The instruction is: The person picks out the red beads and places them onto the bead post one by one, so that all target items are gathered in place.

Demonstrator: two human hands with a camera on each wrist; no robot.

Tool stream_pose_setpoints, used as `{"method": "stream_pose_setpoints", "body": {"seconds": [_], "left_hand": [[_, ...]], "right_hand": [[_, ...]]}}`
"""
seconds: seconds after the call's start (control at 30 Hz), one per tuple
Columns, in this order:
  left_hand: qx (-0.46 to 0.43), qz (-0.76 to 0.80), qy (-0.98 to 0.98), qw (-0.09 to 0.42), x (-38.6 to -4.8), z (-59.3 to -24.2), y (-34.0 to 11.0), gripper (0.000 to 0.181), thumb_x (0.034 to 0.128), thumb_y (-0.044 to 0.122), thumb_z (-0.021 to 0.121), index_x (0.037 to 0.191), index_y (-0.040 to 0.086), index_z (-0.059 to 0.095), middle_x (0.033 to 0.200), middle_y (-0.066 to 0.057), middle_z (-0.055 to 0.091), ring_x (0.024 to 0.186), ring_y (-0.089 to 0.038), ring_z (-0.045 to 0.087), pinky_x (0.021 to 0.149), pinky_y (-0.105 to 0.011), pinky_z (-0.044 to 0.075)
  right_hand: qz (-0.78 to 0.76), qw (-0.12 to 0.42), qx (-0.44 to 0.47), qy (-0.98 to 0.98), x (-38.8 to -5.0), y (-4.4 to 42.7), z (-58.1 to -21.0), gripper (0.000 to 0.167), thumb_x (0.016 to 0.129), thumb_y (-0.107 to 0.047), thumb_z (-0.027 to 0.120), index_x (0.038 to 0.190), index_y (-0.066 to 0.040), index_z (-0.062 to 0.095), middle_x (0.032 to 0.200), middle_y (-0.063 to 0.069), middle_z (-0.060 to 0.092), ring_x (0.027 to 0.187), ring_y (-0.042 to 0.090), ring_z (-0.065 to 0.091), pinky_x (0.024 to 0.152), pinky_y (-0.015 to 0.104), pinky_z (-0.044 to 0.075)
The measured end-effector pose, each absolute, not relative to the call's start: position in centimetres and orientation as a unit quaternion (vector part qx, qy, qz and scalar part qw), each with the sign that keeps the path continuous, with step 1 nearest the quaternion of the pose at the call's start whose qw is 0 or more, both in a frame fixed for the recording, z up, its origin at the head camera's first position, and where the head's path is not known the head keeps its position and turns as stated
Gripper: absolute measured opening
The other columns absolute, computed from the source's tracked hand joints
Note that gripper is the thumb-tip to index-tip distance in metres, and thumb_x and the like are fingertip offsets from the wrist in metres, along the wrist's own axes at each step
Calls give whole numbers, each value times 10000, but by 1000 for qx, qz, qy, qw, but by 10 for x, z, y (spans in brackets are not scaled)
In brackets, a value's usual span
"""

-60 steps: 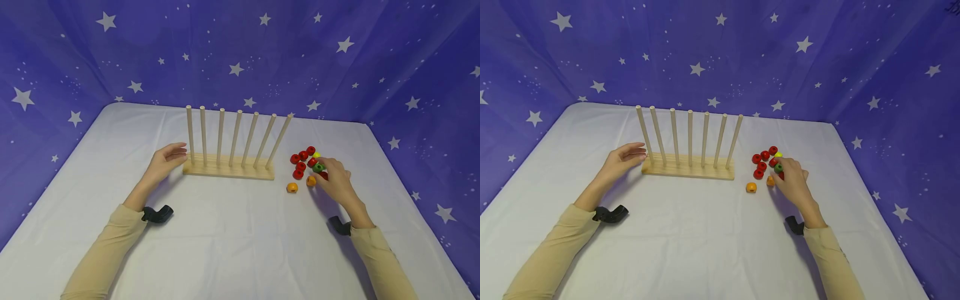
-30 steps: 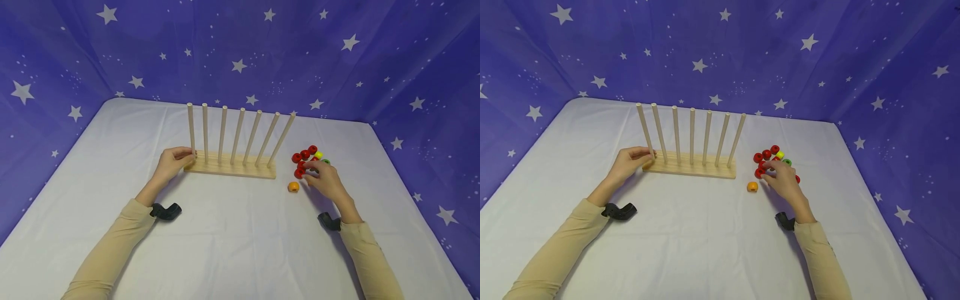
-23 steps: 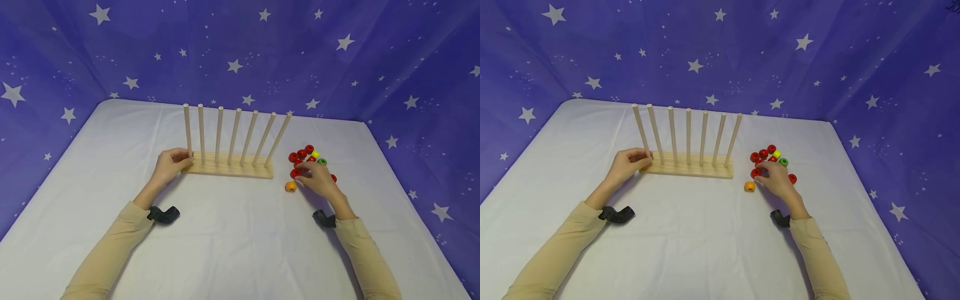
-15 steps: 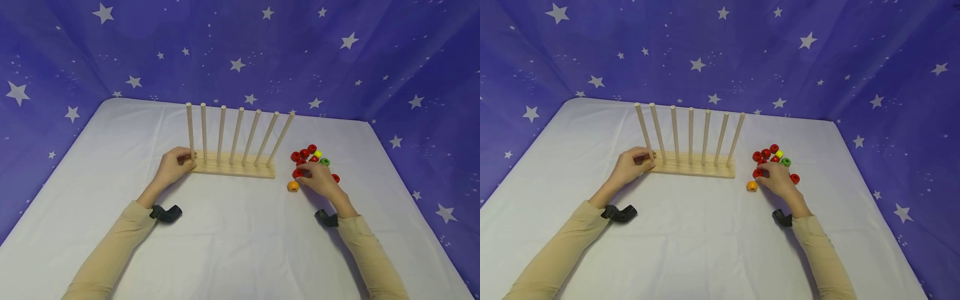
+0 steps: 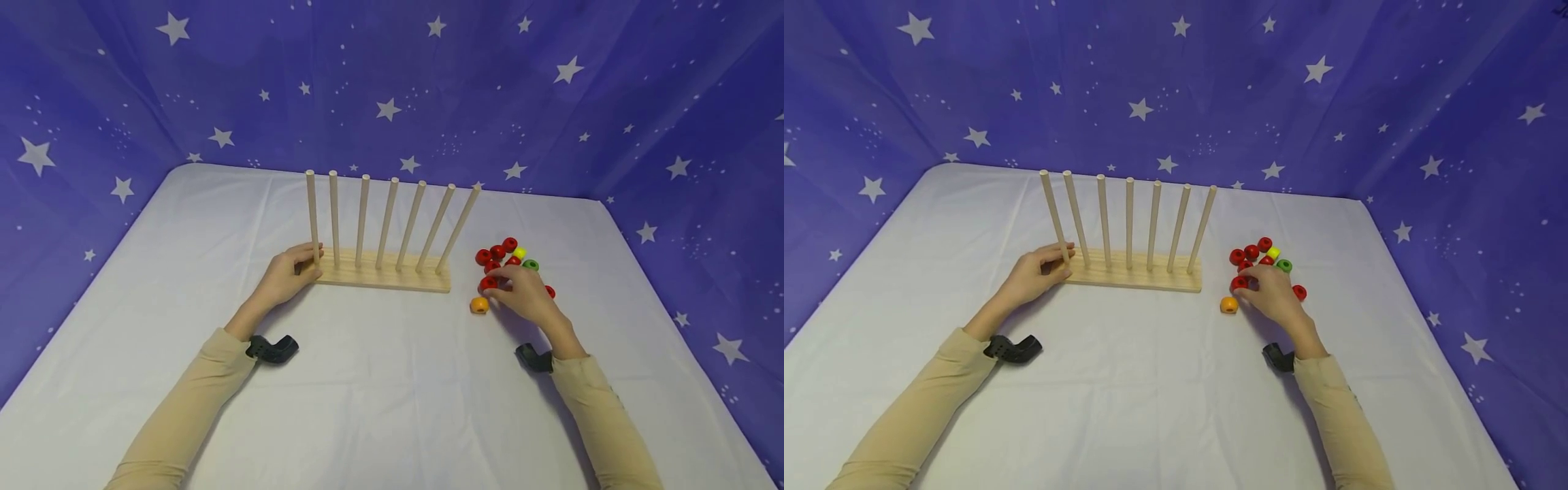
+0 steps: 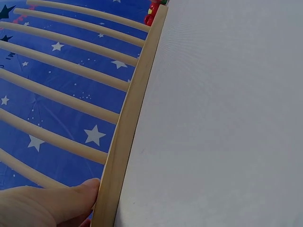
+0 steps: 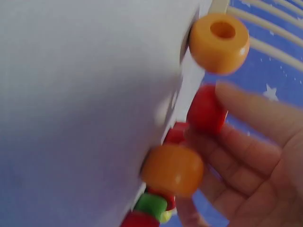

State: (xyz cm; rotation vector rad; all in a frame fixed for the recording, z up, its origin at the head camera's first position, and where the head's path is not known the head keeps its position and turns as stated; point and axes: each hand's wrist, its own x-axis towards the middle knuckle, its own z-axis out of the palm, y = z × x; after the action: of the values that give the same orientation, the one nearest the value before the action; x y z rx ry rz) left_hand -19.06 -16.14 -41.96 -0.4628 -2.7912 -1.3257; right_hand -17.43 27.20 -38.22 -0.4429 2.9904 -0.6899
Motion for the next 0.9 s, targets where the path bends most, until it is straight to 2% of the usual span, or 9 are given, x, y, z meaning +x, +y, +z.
{"method": "stream_pose_setpoints", "body": {"seconds": [0.2, 0.5, 0.63, 0.67, 0.73, 0.8, 0.9], "left_hand": [[-152, -429, -891, 8, -190, -423, -161, 392, 867, 82, 636, 1238, -30, 581, 1398, -180, 493, 1341, -373, 403, 1112, -483, 357], [-156, -418, -895, 10, -190, -421, -164, 478, 828, 121, 691, 1265, -21, 561, 1411, -178, 479, 1347, -375, 394, 1122, -496, 338], [-153, -418, -896, 6, -190, -421, -164, 480, 833, 118, 686, 1271, -25, 554, 1420, -180, 469, 1353, -374, 386, 1119, -493, 344], [-152, -418, -896, 5, -190, -421, -164, 479, 835, 122, 685, 1272, -22, 554, 1422, -176, 468, 1356, -371, 385, 1120, -488, 345], [-152, -419, -895, 3, -190, -420, -163, 476, 838, 117, 681, 1273, -24, 552, 1424, -180, 463, 1357, -375, 380, 1118, -491, 347], [-153, -418, -895, 1, -191, -420, -163, 475, 839, 114, 680, 1274, -27, 550, 1425, -185, 460, 1357, -382, 377, 1113, -495, 352], [-152, -419, -895, -4, -192, -420, -162, 479, 836, 104, 682, 1276, -29, 547, 1431, -187, 452, 1363, -383, 367, 1122, -496, 339]], "right_hand": [[-235, -6, -155, 960, -168, 274, -375, 309, 792, -137, 737, 1057, 9, 677, 925, 155, 707, 838, 276, 649, 764, 452, 567], [-266, -126, -177, 939, -168, 274, -360, 309, 767, -6, 724, 1060, 68, 657, 961, 236, 696, 759, 342, 692, 696, 474, 577], [-279, -162, -170, 931, -167, 274, -353, 302, 759, 6, 722, 1046, 70, 654, 938, 219, 691, 753, 326, 693, 684, 442, 569], [-278, -170, -166, 931, -166, 275, -351, 298, 759, -1, 725, 1042, 62, 657, 933, 207, 691, 750, 319, 693, 670, 397, 578], [-283, -181, -161, 928, -165, 276, -349, 294, 759, -9, 728, 1038, 53, 659, 929, 195, 684, 753, 319, 692, 645, 232, 578], [-288, -186, -154, 927, -163, 277, -347, 294, 762, -23, 731, 1040, 43, 661, 926, 184, 681, 757, 325, 691, 630, 66, 512], [-298, -193, -147, 923, -162, 278, -345, 298, 764, -27, 730, 1047, 36, 663, 924, 182, 678, 756, 314, 683, 659, -45, 401]]}}
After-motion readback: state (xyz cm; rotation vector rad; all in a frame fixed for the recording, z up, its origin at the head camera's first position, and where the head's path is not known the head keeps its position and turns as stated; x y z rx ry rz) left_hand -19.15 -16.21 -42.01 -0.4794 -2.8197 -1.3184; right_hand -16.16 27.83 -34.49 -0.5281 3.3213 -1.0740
